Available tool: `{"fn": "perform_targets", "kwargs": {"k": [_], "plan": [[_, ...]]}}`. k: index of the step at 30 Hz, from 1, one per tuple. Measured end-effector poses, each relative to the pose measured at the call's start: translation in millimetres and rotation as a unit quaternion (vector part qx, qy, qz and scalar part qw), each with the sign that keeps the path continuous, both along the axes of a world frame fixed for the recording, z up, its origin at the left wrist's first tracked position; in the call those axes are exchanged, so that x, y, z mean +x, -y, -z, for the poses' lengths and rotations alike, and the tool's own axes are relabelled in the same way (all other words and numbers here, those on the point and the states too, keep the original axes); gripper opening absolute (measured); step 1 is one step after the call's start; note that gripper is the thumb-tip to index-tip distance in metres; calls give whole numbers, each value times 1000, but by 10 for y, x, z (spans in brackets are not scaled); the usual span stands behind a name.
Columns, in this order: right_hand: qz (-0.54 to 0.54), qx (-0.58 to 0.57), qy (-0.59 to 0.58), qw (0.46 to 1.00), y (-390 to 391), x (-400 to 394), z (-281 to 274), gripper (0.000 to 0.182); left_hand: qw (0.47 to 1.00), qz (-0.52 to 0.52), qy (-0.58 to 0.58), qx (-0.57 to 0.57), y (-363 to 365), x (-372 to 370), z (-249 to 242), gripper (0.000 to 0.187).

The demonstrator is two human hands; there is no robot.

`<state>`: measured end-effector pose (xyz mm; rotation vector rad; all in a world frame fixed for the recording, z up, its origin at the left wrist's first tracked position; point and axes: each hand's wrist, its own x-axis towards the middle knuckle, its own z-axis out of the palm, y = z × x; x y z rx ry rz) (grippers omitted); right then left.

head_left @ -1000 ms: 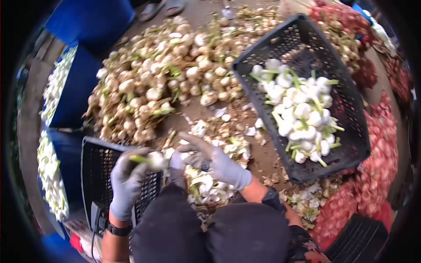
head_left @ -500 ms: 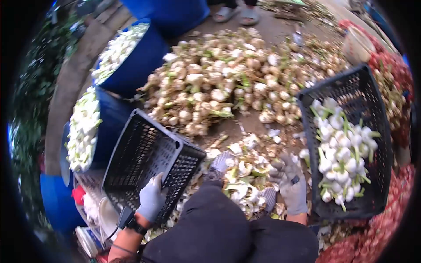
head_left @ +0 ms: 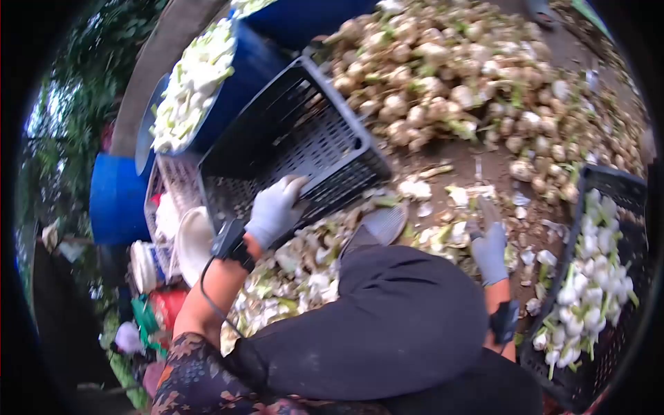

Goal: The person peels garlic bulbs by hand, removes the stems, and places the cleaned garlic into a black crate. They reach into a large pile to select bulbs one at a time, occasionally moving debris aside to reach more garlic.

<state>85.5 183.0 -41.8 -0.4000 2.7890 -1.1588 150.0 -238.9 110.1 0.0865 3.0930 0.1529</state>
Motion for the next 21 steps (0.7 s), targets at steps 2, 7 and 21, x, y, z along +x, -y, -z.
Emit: {"fn": "perform_targets", "kwargs": {"k": [2,7,21], "plan": [[-46,115,29,992,123,162,256,50,1000,9,-5,6,24,-3,11,45],[-176,20,-21,984,600,447,295,43,989,26,-143,-18,-40,-37,60,37],[-319,-184,152,917,-1863,-2344,3865,42,833,-335,78,433,-1996,1294,480,34]]}}
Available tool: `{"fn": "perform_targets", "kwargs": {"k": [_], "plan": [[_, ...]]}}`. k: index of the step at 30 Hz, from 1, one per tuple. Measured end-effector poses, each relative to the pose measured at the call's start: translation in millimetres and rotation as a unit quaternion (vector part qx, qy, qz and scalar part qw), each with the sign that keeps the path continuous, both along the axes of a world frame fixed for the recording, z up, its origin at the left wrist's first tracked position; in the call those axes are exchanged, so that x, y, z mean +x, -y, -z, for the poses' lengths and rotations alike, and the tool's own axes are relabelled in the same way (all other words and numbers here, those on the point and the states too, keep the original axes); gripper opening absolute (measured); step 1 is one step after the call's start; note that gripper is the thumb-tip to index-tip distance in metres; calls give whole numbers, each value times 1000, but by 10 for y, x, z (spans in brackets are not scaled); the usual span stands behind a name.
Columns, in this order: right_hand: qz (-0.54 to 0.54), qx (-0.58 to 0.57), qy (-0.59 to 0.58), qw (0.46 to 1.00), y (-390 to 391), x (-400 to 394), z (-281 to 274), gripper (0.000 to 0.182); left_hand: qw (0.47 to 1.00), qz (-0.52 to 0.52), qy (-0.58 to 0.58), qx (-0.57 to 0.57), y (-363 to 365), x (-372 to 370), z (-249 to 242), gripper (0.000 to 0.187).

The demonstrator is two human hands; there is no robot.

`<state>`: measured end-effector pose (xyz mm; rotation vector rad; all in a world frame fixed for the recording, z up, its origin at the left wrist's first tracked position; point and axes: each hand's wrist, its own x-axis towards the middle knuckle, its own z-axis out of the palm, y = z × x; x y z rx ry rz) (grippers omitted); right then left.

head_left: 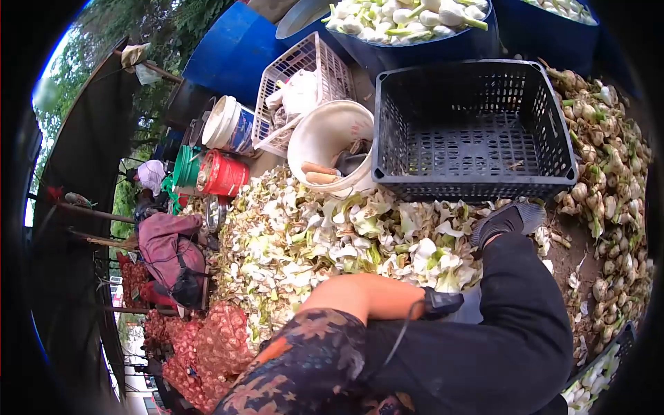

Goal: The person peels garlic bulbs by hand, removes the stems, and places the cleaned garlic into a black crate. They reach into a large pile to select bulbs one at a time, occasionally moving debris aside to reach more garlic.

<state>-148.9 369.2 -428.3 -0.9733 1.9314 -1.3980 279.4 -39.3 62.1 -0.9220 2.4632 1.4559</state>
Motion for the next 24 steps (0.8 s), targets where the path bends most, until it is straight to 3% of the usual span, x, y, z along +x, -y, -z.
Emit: {"fn": "perform_targets", "kwargs": {"k": [2,4,5,6,7,8,9,10,11,12,13,14,17,18,20,22,24], "plan": [[-10,0,28,1000,37,-184,43,42,965,242,73,-70,158,-177,521,31],[-18,5,67,998,-5,-127,112,42,860,471,149,-126,316,-240,959,29],[-14,13,87,996,-219,-60,154,42,781,580,178,-147,339,-268,1087,28],[-7,20,103,994,-355,32,88,41,754,605,230,-106,540,-342,1058,34],[5,30,114,993,-406,172,-88,41,838,529,107,-79,692,-59,1621,40],[21,44,123,991,-432,368,-359,41,849,496,163,-83,1004,-92,883,32],[38,61,131,989,-341,607,-728,41,881,459,32,-114,1285,180,960,34],[53,78,140,986,-119,863,-1061,41,892,438,74,-86,1485,313,915,31],[62,88,150,983,322,1097,-1348,41,902,364,186,-139,1568,264,447,27],[66,93,160,980,864,1298,-1626,41,882,337,277,-178,1745,408,578,25],[69,97,171,978,1344,1432,-1913,41,893,290,289,-189,1949,649,644,25],[72,99,182,976,1553,1448,-2062,41,868,308,320,-220,2171,928,771,25],[81,102,214,968,1509,1506,-2312,41,850,340,353,-191,2400,1508,476,25],[84,99,225,966,1500,1539,-2373,41,838,354,373,-181,2626,2207,181,25],[88,93,247,961,1479,1611,-2481,41,812,379,414,-160,2595,2058,185,24],[95,80,263,957,1485,1630,-2571,41,784,403,449,-147,2579,3470,-226,24],[96,70,285,951,1520,1721,-2620,41,752,422,489,-129,2361,4151,-374,24]]}}
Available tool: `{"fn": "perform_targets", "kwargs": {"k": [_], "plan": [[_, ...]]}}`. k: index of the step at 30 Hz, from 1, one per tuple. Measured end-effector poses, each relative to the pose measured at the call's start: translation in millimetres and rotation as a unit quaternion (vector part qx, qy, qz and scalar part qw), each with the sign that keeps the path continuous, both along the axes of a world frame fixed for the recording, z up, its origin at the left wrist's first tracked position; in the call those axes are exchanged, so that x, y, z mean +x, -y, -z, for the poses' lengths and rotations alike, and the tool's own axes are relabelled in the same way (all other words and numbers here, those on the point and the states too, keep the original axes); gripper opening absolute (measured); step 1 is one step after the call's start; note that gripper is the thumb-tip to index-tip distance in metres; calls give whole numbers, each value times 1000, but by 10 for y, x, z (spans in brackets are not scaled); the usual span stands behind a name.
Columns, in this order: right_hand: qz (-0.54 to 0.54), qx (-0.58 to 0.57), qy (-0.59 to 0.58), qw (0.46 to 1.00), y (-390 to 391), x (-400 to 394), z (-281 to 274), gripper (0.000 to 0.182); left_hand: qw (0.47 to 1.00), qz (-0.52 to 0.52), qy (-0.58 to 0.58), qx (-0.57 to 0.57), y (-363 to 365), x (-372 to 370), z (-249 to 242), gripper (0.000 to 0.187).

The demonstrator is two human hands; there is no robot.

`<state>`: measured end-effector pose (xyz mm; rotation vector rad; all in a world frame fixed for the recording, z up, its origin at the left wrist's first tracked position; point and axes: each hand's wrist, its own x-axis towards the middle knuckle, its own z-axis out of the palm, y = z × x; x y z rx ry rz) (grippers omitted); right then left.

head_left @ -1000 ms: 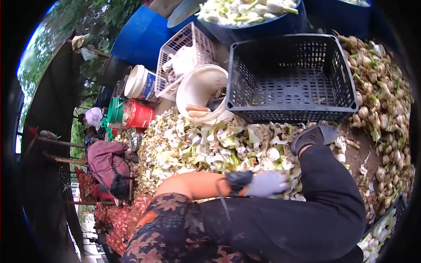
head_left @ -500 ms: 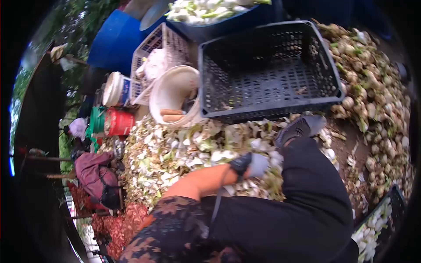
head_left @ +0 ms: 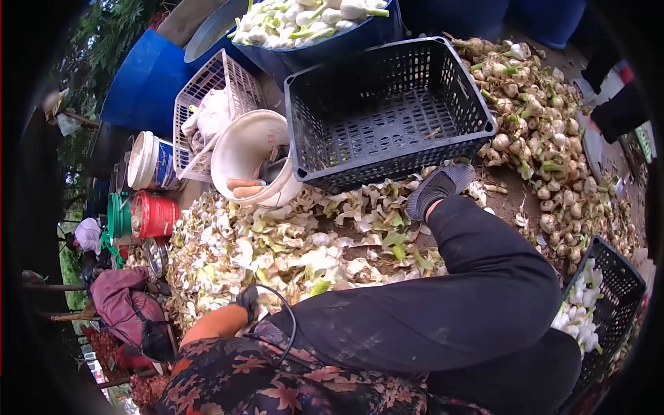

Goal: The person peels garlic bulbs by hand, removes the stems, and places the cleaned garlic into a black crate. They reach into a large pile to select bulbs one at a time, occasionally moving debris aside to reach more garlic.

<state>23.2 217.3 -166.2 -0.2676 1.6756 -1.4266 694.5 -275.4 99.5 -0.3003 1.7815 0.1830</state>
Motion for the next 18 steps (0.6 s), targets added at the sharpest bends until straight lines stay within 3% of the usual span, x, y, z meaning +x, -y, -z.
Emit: {"fn": "perform_targets", "kwargs": {"k": [3,4,6,7,8,9,10,11,12,13,15,16,18], "plan": [[22,3,19,1000,-21,249,-296,41,997,34,71,21,281,616,-297,24],[41,16,15,999,106,473,-583,41,994,59,84,38,318,464,-113,24],[101,48,-12,994,294,972,-1201,41,984,135,93,73,128,-967,52,23],[140,62,-19,988,304,1358,-1368,41,991,53,-93,80,243,-1183,84,24],[172,71,-21,982,206,1532,-1461,41,984,36,-138,110,131,-2000,-473,25],[197,73,-19,977,33,1499,-1524,41,987,48,-144,56,68,-2457,-558,25],[219,69,-12,973,-75,1473,-1546,41,968,39,-230,95,16,-2852,-557,34],[242,60,-2,968,-148,1455,-1538,40,910,-24,-387,148,-161,-3252,-614,30],[260,57,-5,964,-97,1437,-1684,40,874,-93,-435,196,-434,-3712,-767,33],[261,79,16,962,18,1361,-1951,39,857,-150,-430,241,-586,-4014,-669,38],[295,60,29,953,164,1133,-2057,35,796,-98,-508,314,-902,-4547,-297,40],[247,159,-109,950,257,1007,-2250,36,773,-81,-546,312,-1061,-4740,3,35],[159,242,-237,927,405,624,-2355,35,792,-22,-533,296,-1296,-5208,354,27]]}}
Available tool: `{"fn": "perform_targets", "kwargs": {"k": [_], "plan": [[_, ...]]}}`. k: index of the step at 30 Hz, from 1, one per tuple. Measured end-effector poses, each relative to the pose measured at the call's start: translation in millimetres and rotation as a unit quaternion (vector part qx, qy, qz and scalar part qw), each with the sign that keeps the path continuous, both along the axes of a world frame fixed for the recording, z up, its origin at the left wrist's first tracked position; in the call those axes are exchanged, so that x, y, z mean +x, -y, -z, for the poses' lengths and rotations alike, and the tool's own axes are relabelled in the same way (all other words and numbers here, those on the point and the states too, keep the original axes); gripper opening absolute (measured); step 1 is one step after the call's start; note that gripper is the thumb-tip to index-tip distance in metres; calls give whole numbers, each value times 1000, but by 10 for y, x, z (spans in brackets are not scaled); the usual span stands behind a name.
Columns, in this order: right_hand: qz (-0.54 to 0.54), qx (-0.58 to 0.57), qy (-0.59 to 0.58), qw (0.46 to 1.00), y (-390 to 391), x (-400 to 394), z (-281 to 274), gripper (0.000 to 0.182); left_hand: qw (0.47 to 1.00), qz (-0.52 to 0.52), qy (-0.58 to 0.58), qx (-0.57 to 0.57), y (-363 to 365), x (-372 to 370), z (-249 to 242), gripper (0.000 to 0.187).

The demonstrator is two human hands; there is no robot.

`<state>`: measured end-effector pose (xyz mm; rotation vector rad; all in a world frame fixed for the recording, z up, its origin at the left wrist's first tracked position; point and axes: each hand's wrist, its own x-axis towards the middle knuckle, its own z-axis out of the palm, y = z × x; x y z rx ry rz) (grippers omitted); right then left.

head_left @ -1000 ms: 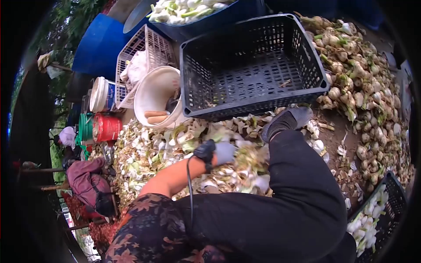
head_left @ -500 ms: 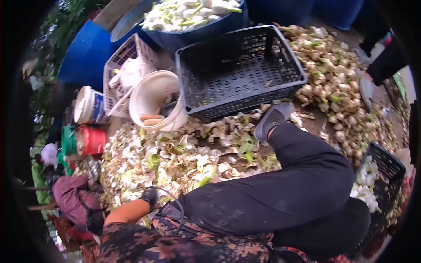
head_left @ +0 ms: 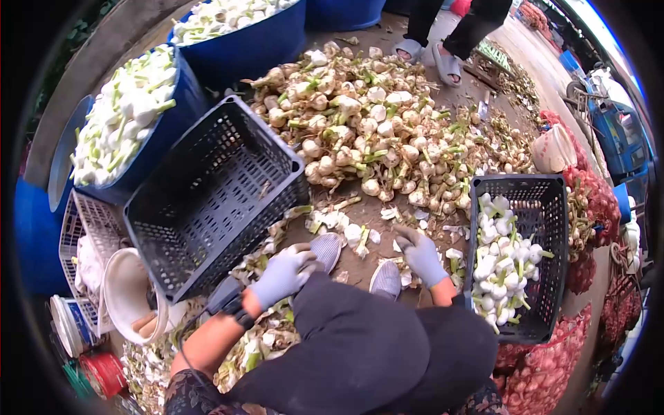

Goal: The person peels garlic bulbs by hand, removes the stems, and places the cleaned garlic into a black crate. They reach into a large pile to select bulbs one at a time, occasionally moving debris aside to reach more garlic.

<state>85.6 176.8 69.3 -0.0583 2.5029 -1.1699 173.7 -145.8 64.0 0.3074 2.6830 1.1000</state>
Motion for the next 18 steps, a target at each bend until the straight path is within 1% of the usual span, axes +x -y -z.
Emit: {"fn": "perform_targets", "kwargs": {"k": [1,2,4,6,7,8,9,10,12,13,14,15,16,17,18], "plan": [[-28,11,-26,999,55,-237,161,37,1000,-8,16,19,-106,-186,120,27],[-57,39,-93,993,161,-455,317,38,999,-16,30,36,-201,-379,222,27],[-116,133,-164,971,451,-876,530,46,989,-13,128,73,-331,-778,443,27],[-119,331,-146,925,760,-1158,837,54,979,-54,156,123,-464,-1097,574,29],[-128,375,-104,912,819,-1293,1103,54,965,-79,195,155,-499,-1238,656,30],[-101,393,-42,913,871,-1393,1284,51,948,-106,236,186,-526,-1359,688,31],[-93,340,-19,936,847,-1440,1302,51,917,-121,289,246,-542,-1464,844,42],[-84,288,6,954,785,-1431,1299,50,917,-114,298,240,-595,-1482,978,42],[-42,139,-14,989,756,-1171,1105,52,850,-237,248,399,-762,-1575,1129,56],[-38,71,-28,996,749,-1000,992,54,791,-265,310,456,-865,-1616,789,64],[-54,67,-22,996,765,-839,802,60,762,-199,347,510,-846,-1630,848,67],[-44,-24,-82,995,732,-690,854,59,756,-193,353,516,-829,-1592,900,65],[-32,-116,-142,983,724,-591,862,57,752,-189,358,521,-816,-1559,869,64],[83,-282,15,956,637,-510,852,54,744,-189,338,545,-775,-1508,831,60],[192,-431,171,865,544,-457,716,50,760,-201,336,518,-767,-1482,594,58]]}}
